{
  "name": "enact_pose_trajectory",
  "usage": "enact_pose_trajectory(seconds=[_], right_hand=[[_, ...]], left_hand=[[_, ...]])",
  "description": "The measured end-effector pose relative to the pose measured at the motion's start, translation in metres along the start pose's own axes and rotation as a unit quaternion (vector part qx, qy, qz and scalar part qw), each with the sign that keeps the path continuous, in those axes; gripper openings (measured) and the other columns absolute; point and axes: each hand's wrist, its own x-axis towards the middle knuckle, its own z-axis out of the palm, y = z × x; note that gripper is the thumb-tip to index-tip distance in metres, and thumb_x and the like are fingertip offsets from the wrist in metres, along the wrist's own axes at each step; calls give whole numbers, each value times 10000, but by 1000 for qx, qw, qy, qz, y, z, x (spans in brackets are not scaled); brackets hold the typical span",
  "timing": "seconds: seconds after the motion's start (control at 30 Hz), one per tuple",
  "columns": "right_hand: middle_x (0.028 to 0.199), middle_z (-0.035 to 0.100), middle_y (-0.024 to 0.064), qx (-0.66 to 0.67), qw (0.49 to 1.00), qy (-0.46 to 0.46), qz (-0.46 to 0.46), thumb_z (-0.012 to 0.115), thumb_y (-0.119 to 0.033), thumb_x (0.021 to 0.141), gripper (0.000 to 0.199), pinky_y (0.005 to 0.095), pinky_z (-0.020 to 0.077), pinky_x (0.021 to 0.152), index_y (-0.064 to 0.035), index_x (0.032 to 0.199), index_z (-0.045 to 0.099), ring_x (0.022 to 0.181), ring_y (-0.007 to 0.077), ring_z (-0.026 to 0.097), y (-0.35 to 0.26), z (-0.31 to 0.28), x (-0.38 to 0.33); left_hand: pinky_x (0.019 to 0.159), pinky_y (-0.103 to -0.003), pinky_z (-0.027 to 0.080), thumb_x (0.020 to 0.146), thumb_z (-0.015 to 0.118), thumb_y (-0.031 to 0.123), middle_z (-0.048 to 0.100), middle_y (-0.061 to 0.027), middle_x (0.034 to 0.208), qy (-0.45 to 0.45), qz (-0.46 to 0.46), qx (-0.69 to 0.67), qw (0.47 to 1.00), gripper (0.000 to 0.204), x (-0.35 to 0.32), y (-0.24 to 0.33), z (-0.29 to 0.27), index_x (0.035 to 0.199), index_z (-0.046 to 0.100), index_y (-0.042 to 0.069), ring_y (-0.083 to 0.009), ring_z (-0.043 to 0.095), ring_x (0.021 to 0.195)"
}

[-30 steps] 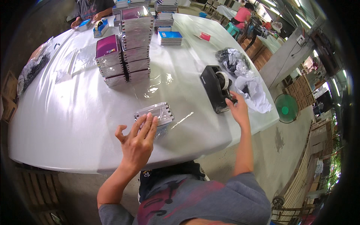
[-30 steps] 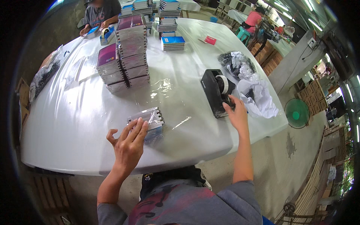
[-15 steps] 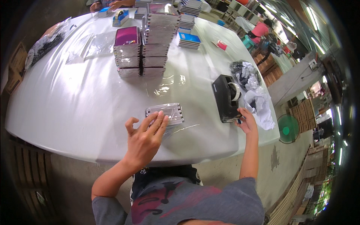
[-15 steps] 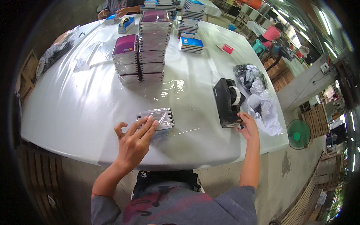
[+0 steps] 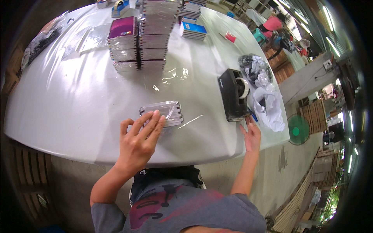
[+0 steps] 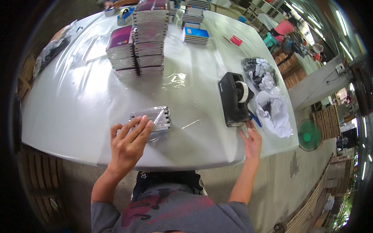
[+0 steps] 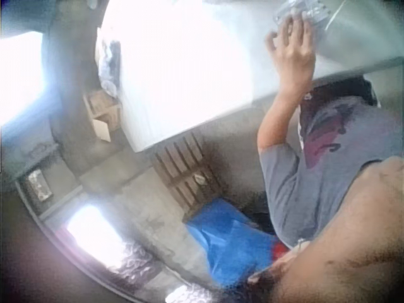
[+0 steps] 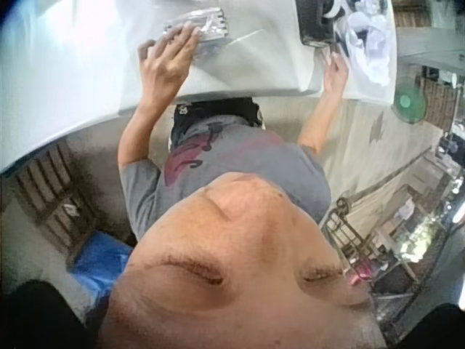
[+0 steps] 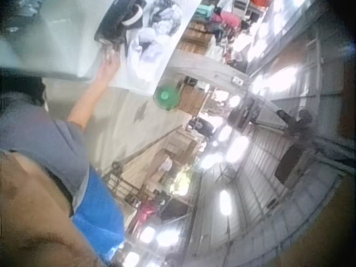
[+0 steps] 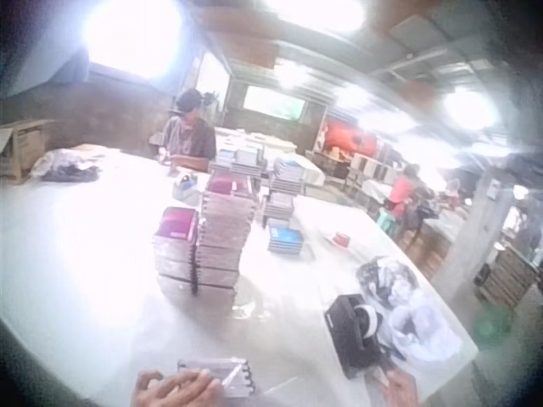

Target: The person repeatedly places spiral-bound notebooks into clear plastic sleeves, folds the edges, and seals them with tape from a dispenser. Finished wrapped notebooks are stacked on the table. The person handles notebooks of different colors and sizes throughout the clip.

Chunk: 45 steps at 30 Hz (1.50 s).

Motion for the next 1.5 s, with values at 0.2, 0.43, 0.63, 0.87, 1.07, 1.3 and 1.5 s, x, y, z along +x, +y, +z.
enact_pose_trajectory(seconds=[0.2,0.43,0.63,0.87,1.07,1.3,1.5], right_hand=[[1018,661,194,-659,696,240,-152,599,-87,878,108,440,359,1033,-77,939,687,838,303,647,-4,3,-14],[756,674,118,-219,955,48,-194,588,-76,908,138,240,458,427,31,874,667,527,129,598,-25,122,-59],[716,658,110,49,982,-177,49,626,-171,905,216,244,453,408,37,878,676,554,143,610,-5,241,-102],[742,672,100,35,977,-171,121,643,-199,896,242,234,462,424,40,884,676,585,130,624,15,274,-103],[756,678,105,29,983,-152,101,643,-197,897,241,238,467,420,41,873,675,611,132,639,30,265,-104],[753,677,104,8,985,-140,99,663,-151,880,196,247,477,426,43,859,674,600,127,632,31,266,-108],[611,625,78,-95,986,-123,63,679,-148,870,260,229,417,426,25,681,633,515,97,562,36,266,-100]], left_hand=[[705,-292,433,706,702,-13,637,-21,1046,23,-14,-40,999,395,-3,-1,4,1078,692,118,-186,625,972],[755,-338,470,715,714,-9,638,-52,966,44,7,-101,994,368,-6,-4,11,1061,623,76,-235,631,979],[779,-386,500,679,758,4,638,-89,1016,103,-18,-188,976,555,-13,-11,22,1147,469,79,-296,625,1002],[781,-394,517,654,772,28,632,-93,1013,115,-11,-222,968,571,-13,-13,24,1141,474,44,-300,622,992],[785,-378,523,687,704,38,607,-78,955,73,33,-174,981,522,-11,-16,19,1191,569,43,-279,616,994],[850,-380,483,684,676,89,532,-87,1081,-23,-46,-143,988,538,-16,-9,13,1217,604,94,-270,561,1092],[1014,-429,342,631,723,190,480,-131,1306,-107,-20,-60,992,595,7,-18,-19,1211,606,127,-293,456,1240]])
